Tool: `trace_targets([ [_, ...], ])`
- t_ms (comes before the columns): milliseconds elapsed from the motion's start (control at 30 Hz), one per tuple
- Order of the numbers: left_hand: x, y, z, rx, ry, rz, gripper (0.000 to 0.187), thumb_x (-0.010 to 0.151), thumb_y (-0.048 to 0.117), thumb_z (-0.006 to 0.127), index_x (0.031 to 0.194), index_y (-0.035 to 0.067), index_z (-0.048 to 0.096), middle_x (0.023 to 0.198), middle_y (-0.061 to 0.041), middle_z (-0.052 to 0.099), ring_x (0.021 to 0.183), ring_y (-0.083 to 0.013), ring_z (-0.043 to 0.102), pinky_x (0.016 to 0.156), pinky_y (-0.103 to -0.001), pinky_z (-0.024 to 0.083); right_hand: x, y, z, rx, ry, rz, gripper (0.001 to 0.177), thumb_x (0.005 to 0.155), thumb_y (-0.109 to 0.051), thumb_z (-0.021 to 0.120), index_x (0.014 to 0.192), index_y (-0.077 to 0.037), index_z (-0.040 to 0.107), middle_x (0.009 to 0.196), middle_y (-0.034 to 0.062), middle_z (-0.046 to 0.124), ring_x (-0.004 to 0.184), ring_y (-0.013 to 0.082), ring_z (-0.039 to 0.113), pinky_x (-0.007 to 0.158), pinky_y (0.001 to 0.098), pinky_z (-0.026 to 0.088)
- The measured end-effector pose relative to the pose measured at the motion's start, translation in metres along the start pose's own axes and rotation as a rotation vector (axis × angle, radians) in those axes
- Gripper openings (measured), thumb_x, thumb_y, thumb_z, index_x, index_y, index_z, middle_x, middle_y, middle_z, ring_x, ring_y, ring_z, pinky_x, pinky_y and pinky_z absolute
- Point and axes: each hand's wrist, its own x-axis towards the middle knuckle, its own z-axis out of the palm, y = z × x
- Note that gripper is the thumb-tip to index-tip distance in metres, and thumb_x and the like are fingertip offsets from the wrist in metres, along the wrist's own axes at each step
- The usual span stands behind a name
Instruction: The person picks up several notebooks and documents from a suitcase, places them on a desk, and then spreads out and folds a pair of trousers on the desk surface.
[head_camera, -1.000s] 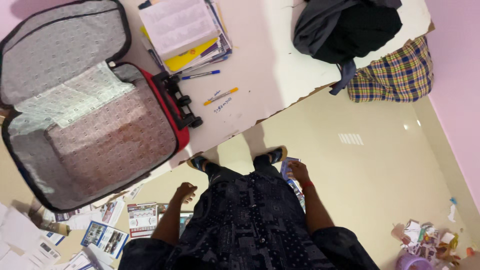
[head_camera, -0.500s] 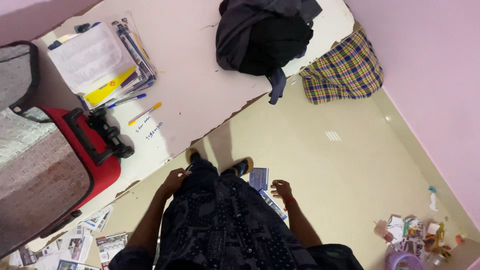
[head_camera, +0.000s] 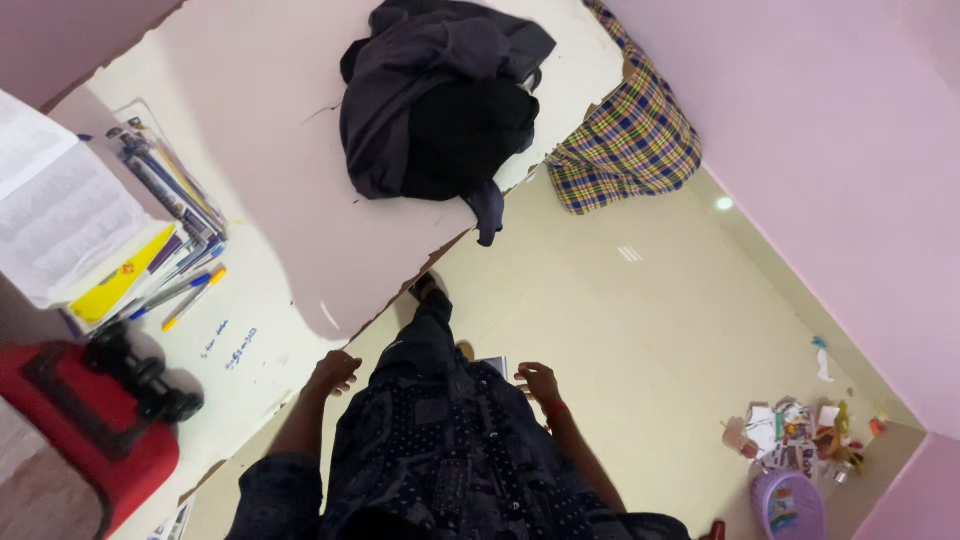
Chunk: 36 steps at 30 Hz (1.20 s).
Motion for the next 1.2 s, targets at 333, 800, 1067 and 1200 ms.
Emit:
trace_targets([
  [333,0.052,0.132,0.006,-0.347,-0.049,0.272,0.036,0.093,0.035,0.07,0.117,0.008,0.068,0.086,-0.012,0.078,0.067,-0.0211,0.071,0.06,-0.037,0.058,0.051,-0.126,-0.089,-0.06,0.263,-0.171,0.028,0.096,-0.013,0.062,0.121,-0.004,0.07,0.102,0.0127,0.078,0.074,0.0213,0.074,0.064,0.0331,0.062],
  [800,0.04,0.2,0.029,-0.683,0.282,0.216,0.039,0.094,0.034,0.065,0.117,0.004,0.072,0.09,-0.013,0.081,0.075,-0.0211,0.077,0.066,-0.034,0.062,0.143,-0.444,0.01,-0.995,0.182,-1.483,0.107,0.069,-0.046,0.094,0.154,-0.013,0.038,0.15,0.0256,0.04,0.135,0.0401,0.037,0.106,0.0591,0.037],
  [1067,0.027,0.265,0.089,-1.147,0.465,0.264,0.036,0.095,0.028,0.067,0.113,-0.003,0.07,0.086,-0.016,0.078,0.069,-0.0197,0.074,0.061,-0.034,0.058,0.255,-0.469,0.03,-1.085,-0.418,-1.286,0.068,0.093,-0.045,0.075,0.142,-0.002,0.054,0.118,0.0261,0.069,0.109,0.0425,0.068,0.091,0.049,0.055],
  [1200,0.028,0.307,0.109,-1.288,0.487,0.237,0.035,0.096,0.028,0.066,0.115,-0.001,0.068,0.084,-0.014,0.075,0.065,-0.0184,0.069,0.057,-0.033,0.055,0.263,-0.484,0.018,-1.024,-0.582,-1.463,0.056,0.099,-0.036,0.072,0.135,0.005,0.058,0.116,0.0288,0.068,0.107,0.046,0.066,0.089,0.0496,0.053],
])
